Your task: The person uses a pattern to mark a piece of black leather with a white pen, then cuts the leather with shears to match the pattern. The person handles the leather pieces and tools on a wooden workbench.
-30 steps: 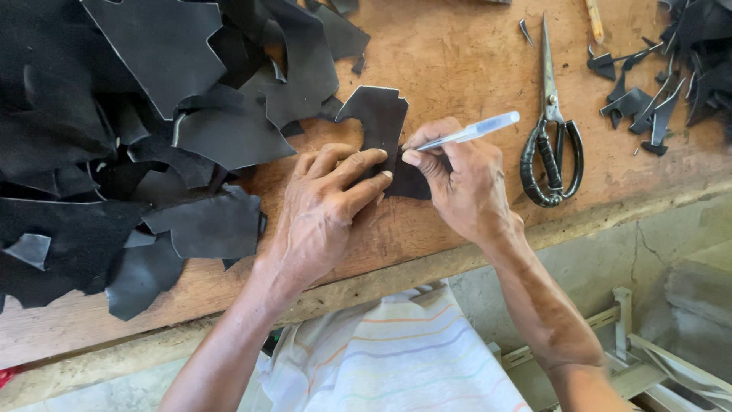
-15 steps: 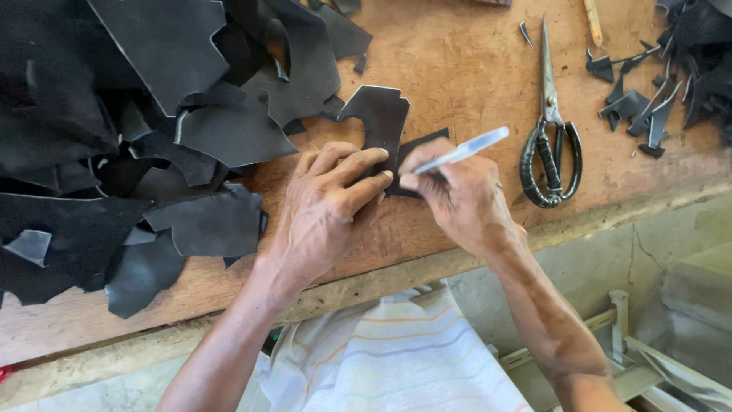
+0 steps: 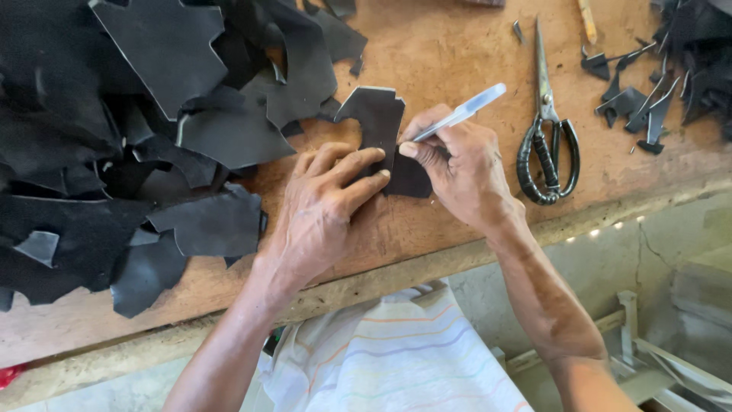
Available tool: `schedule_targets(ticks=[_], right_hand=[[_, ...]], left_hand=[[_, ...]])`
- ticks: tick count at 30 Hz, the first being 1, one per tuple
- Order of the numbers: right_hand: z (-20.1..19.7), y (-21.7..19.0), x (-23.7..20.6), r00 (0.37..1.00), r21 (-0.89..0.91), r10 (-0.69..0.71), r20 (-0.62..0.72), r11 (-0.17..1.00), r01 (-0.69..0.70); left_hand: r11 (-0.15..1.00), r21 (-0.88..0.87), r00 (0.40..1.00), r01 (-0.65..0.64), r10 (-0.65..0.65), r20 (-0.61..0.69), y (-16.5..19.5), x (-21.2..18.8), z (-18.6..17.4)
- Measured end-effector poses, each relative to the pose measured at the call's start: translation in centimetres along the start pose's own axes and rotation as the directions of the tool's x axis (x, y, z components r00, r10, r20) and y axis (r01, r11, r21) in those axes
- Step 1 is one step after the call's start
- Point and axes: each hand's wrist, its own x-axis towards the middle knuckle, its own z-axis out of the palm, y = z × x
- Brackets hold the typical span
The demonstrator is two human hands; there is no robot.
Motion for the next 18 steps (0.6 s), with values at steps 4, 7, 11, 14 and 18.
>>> schedule_targets(ticks=[4,7,11,14,18], right_hand=[[-2.2,0.2,1.4,0.990,-0.036,0.135,0.038,0.990,-0.133],[-3.7,0.5,3.0,0.920,-0.280,0.386,0.062,0.892,-0.355],[-4.2,1.0,3.9,0.941,-0.393,0.338,0.034,0.870,-0.298],[-5.1,1.7,3.9,0.926,-0.257,0.376,0.040,0.899,-0.355],[-8.2,3.0,1.1,0.968,-0.261,0.248,-0.042,0.932,-0.250]], left_hand=[[1.000,0.008,1.000,-0.014,0.014,-0.010,0.9,-0.1,-0.8],[0.997,0.037,0.997,0.070,-0.069,-0.040,1.8,-0.5,-1.4],[0.975,0.146,0.986,0.165,-0.162,-0.033,2.7,-0.9,-1.9],[0.971,0.150,0.982,0.188,-0.186,-0.031,3.4,-0.7,-1.8],[0.969,0.149,0.980,0.197,-0.194,-0.034,3.9,-0.2,-1.7]])
